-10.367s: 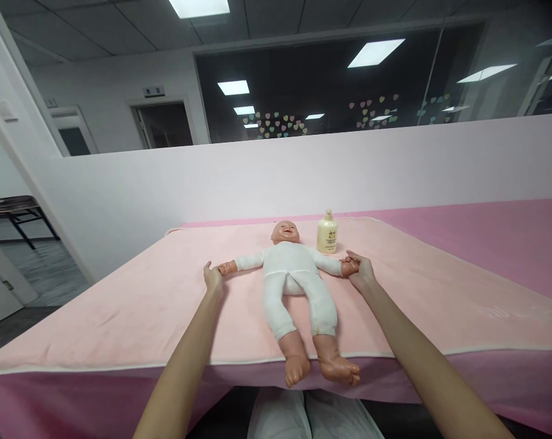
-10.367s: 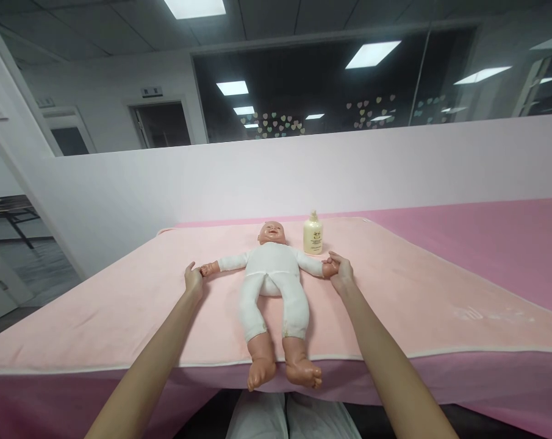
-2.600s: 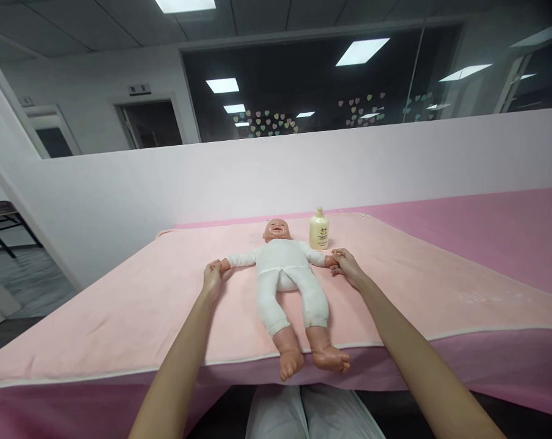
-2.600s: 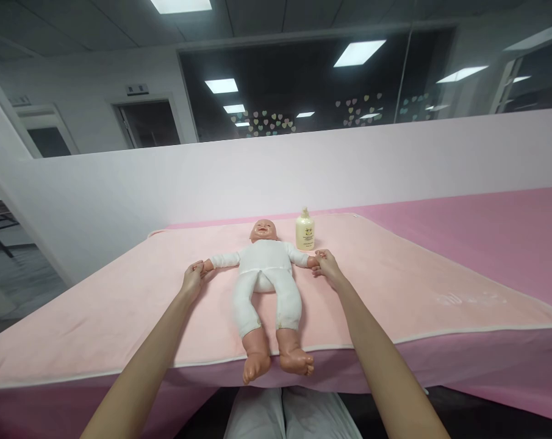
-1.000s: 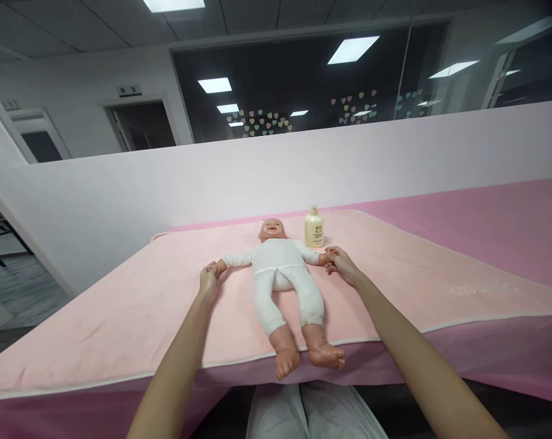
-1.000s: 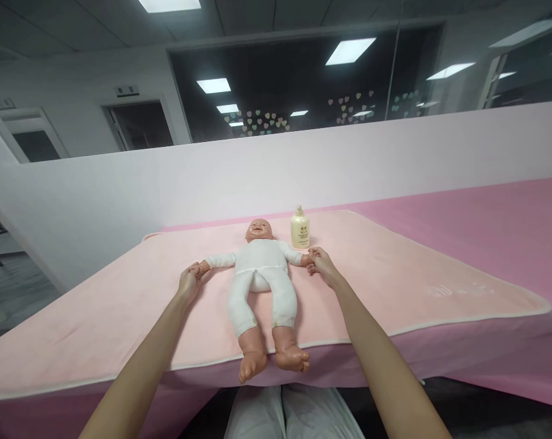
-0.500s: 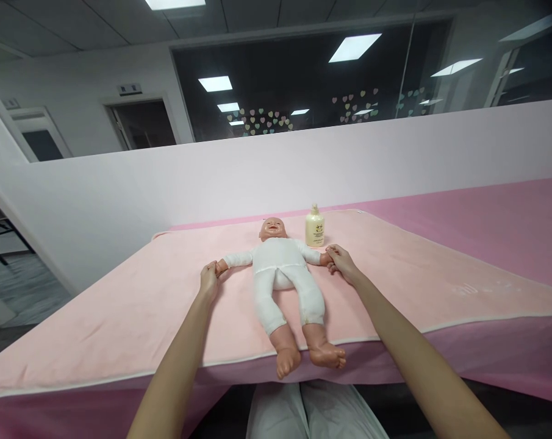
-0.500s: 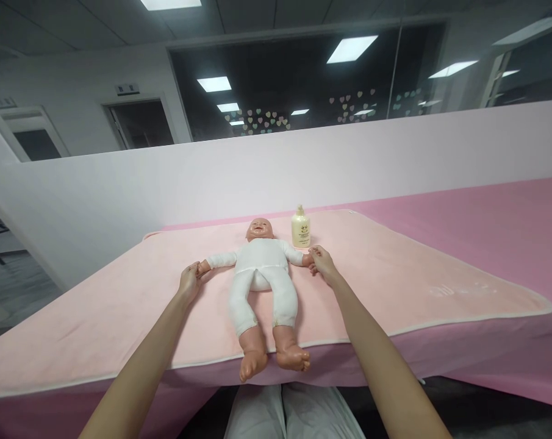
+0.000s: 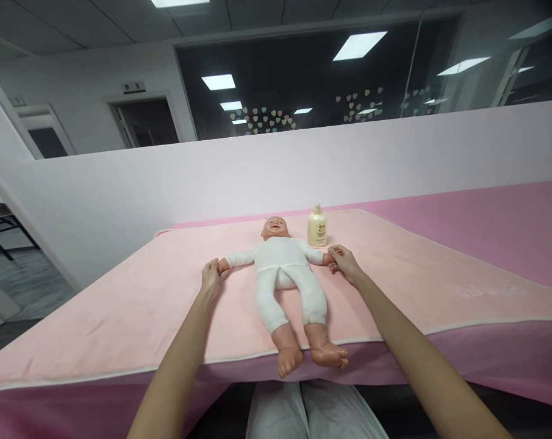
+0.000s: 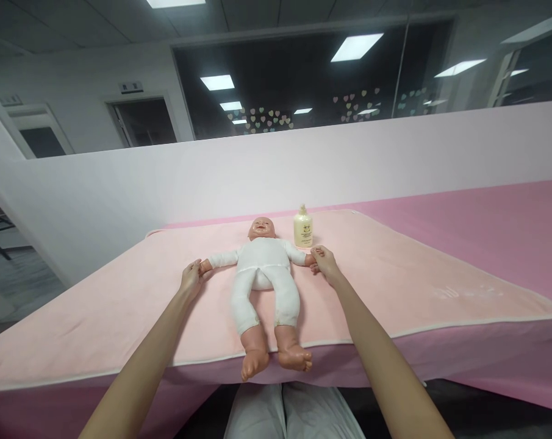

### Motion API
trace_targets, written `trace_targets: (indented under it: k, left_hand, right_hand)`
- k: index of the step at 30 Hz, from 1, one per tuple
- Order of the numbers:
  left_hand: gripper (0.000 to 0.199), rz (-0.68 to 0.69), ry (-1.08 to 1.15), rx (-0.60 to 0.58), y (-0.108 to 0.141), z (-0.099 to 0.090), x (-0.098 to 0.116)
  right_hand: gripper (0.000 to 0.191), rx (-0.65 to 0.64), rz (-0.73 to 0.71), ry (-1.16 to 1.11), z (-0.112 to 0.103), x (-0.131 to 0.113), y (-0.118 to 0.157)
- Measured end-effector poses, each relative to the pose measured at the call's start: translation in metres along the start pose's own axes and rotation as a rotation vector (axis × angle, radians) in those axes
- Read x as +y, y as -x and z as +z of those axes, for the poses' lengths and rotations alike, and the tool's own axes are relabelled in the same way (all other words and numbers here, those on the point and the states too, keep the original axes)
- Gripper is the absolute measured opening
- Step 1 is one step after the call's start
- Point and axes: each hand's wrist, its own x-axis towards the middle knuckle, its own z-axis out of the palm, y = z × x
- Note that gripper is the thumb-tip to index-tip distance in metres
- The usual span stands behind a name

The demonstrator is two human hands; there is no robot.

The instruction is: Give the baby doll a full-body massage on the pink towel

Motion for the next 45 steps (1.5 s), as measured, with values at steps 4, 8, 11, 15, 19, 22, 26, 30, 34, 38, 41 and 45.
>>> trace_targets:
  k: [4, 8, 11, 15, 19, 22, 26, 30, 34, 38, 41, 45]
  left_hand:
    - [0.01, -0.027, 0.035, 0.014, 0.001, 0.002, 0.002]
    - [0.01, -0.017, 0.062, 0.047, 0.001, 0.002, 0.002]
    - [0.013, -0.02, 0.053, 0.051, 0.003, 0.002, 0.003]
    - [0.017, -0.022, 0.011, -0.007, 0.005, 0.001, 0.005]
    - [0.02, -0.025, -0.021, -0.025, 0.007, 0.002, 0.005]
    - [0.019, -0.022, -0.035, -0.001, 0.008, 0.003, 0.005]
    - [0.024, -0.015, -0.008, -0.009, 0.009, 0.004, 0.004]
    - [0.032, -0.072, 0.064, 0.006, 0.008, 0.005, 0.007]
    - [0.047, -0.192, 0.217, -0.027, 0.005, 0.005, 0.014]
    - [0.058, -0.268, 0.343, -0.068, 0.005, 0.002, 0.018]
    - [0.05, -0.28, 0.397, -0.076, 0.005, 0.0, 0.019]
    - [0.038, -0.302, 0.429, -0.056, 0.002, -0.001, 0.016]
  right_hand:
    - [0.015, -0.019, 0.011, -0.035, -0.001, -0.001, 0.002]
    - [0.018, -0.023, 0.023, -0.055, -0.003, 0.0, 0.0]
    - [0.019, -0.027, 0.031, -0.052, -0.003, 0.0, 0.001]
    - [0.021, -0.041, 0.042, -0.041, -0.004, -0.003, 0.003]
    - [0.019, -0.058, 0.06, -0.019, -0.004, -0.005, 0.004]
    - [0.013, -0.039, 0.047, -0.017, -0.003, -0.003, 0.002]
    - [0.014, -0.003, 0.033, 0.001, -0.001, 0.001, -0.001]
    - [0.02, 0.035, 0.048, 0.051, -0.001, 0.003, -0.003]
    - [0.023, 0.051, 0.033, 0.035, -0.001, 0.003, -0.001]
    - [0.026, 0.077, 0.052, 0.019, 0.001, 0.001, 0.0]
    - [0.026, 0.077, 0.045, 0.011, 0.001, 0.003, -0.002]
    - [0.02, 0.051, -0.007, 0.012, -0.001, 0.009, -0.006]
